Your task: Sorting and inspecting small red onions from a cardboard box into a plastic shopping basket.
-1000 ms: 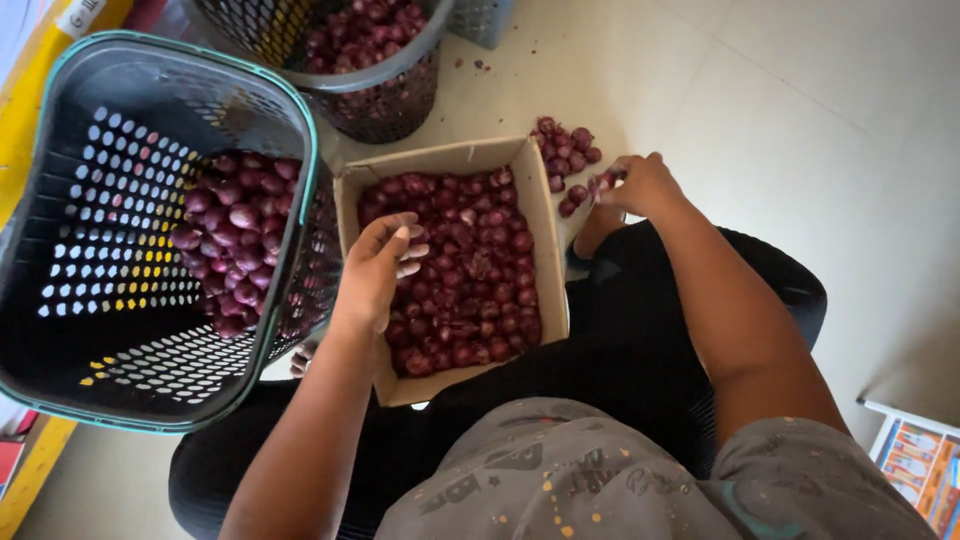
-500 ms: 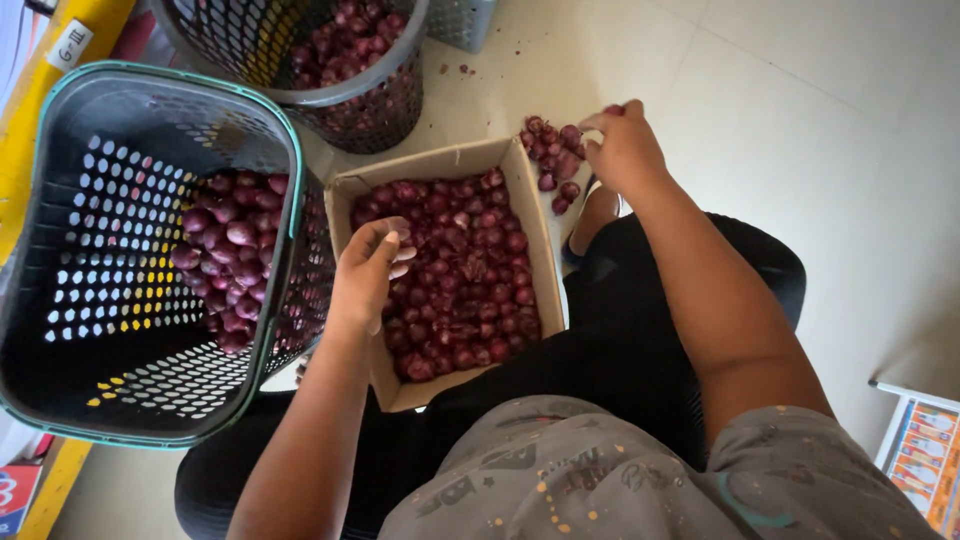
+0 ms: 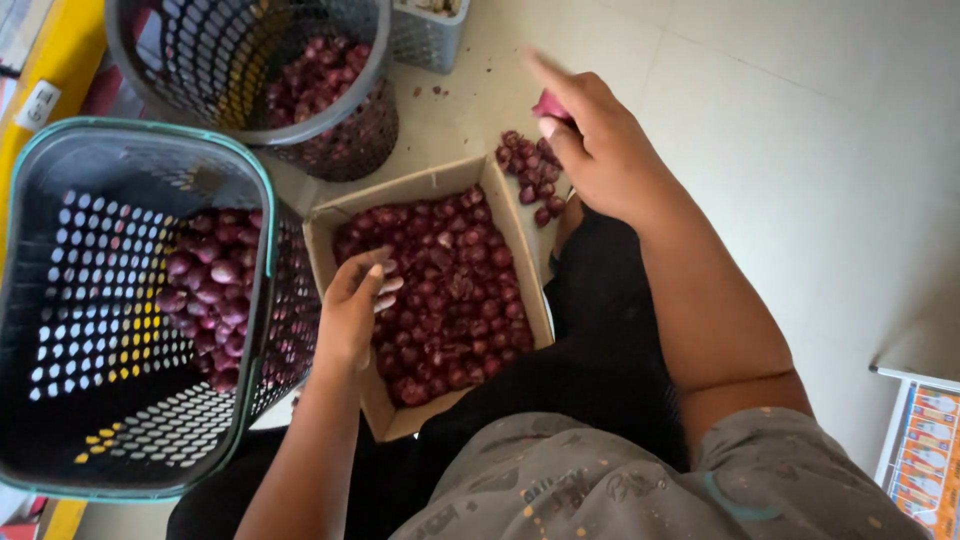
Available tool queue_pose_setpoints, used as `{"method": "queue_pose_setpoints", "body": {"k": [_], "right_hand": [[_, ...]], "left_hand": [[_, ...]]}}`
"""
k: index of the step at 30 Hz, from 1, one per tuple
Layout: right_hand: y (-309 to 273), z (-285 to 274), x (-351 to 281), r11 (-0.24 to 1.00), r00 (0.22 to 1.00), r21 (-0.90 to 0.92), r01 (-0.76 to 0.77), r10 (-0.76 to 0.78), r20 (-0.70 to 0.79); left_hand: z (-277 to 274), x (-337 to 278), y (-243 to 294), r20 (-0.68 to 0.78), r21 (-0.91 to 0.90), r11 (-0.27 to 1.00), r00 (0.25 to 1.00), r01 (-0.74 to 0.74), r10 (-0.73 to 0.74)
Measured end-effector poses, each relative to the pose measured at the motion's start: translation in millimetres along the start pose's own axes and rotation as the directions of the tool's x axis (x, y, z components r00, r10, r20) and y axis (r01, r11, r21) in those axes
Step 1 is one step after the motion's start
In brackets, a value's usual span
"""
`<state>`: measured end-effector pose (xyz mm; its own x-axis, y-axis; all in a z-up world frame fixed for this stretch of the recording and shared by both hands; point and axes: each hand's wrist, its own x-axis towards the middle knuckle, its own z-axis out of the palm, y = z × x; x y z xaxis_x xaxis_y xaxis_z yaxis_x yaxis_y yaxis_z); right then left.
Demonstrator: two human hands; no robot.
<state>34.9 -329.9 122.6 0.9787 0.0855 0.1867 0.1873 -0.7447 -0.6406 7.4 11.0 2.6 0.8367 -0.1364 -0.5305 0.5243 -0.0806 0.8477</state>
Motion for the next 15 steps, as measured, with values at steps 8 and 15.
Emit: {"method": "queue_pose_setpoints", "body": {"k": [8,15], "right_hand": [[21,19,8,0.978,0.999,0.205,0.039,-0.037,-0.014],[14,32,3,0.905,0.992,0.421,0.054,-0.096,0.08]], "left_hand": [[6,-11,4,0.028,-0.06,0.998,0.999,-0.015,0.017],[8,-19,2,0.082,-0.085,0.994,0.994,-0.067,0.075]]}}
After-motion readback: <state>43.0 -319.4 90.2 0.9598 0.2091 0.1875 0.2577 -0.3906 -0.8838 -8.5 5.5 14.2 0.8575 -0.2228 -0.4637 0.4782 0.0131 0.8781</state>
